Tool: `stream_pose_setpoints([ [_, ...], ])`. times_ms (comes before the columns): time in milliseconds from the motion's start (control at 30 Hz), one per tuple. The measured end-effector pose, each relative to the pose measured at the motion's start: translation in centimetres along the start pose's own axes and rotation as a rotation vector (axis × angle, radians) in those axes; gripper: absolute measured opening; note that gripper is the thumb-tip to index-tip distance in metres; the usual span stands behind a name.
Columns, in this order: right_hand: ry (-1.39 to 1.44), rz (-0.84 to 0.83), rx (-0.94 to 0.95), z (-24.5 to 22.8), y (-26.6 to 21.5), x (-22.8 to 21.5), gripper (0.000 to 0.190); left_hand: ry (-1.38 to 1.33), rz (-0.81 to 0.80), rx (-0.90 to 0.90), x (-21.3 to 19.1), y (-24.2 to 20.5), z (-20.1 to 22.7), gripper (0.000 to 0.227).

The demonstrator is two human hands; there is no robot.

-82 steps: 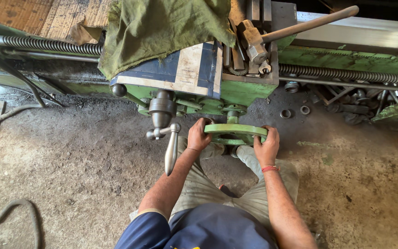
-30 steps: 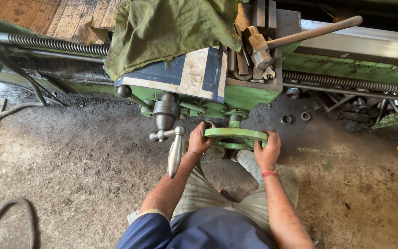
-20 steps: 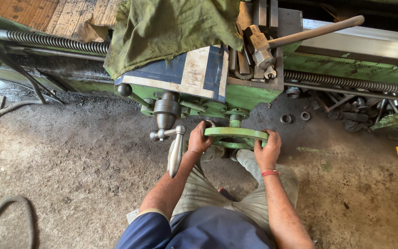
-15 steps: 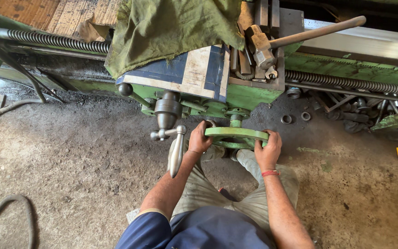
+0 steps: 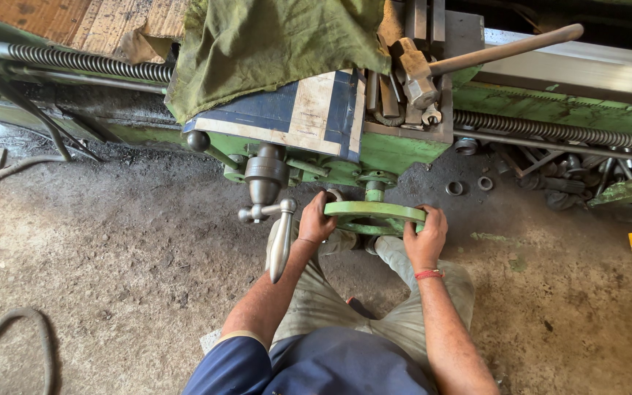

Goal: The person operates a green milling machine by turning a large green handwheel with both hands. The camera is head-mounted and shakes significantly throughout the clip. The person remains in a standing position while adjusting the machine.

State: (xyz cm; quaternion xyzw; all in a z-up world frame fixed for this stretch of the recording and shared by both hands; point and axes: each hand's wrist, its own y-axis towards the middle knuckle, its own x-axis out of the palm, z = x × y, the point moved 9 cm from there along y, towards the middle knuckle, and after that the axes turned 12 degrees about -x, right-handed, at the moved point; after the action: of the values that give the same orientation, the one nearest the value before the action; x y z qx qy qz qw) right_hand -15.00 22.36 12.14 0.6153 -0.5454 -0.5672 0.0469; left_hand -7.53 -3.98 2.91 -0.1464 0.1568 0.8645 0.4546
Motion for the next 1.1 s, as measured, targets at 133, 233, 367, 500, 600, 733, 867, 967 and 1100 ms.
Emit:
stream_pose_setpoints([
  [133, 0.003, -0.003, 0.005, -0.03, 0.10, 0.01, 0.031, -0.001, 0.005, 0.005, -0.11, -0.03, 0.06, 0.030],
  [233, 0.002, -0.005, 0.002, -0.11, 0.13, -0.01, 0.031, -0.007, -0.005, 0.005, -0.12, -0.12, 0.02, 0.031],
  [367, 0.003, -0.004, 0.000, -0.24, 0.17, -0.07, 0.032, -0.012, -0.001, 0.008, -0.14, -0.10, -0.01, 0.032],
  [500, -0.004, -0.009, -0.001, -0.36, 0.24, -0.09, 0.032, -0.027, 0.000, 0.010, -0.08, -0.13, -0.16, 0.033],
  [600, -0.004, -0.011, -0.001, -0.46, 0.37, -0.13, 0.032, -0.032, -0.002, 0.000, 0.02, -0.15, -0.33, 0.031],
  [733, -0.006, -0.009, -0.013, -0.71, 0.47, -0.24, 0.031, -0.041, 0.002, 0.009, -0.07, -0.18, -0.30, 0.032],
  [867, -0.009, -0.001, -0.013, -0.84, 0.50, -0.27, 0.030, -0.047, -0.007, 0.002, -0.17, -0.22, -0.27, 0.033],
  [967, -0.016, -0.004, -0.028, -0.93, 0.51, -0.25, 0.032, -0.039, -0.010, 0.002, -0.14, -0.24, -0.22, 0.034],
  [1100, -0.023, -0.011, -0.021, -0.78, 0.48, -0.14, 0.031, -0.022, -0.016, -0.010, -0.03, -0.20, -0.39, 0.035],
])
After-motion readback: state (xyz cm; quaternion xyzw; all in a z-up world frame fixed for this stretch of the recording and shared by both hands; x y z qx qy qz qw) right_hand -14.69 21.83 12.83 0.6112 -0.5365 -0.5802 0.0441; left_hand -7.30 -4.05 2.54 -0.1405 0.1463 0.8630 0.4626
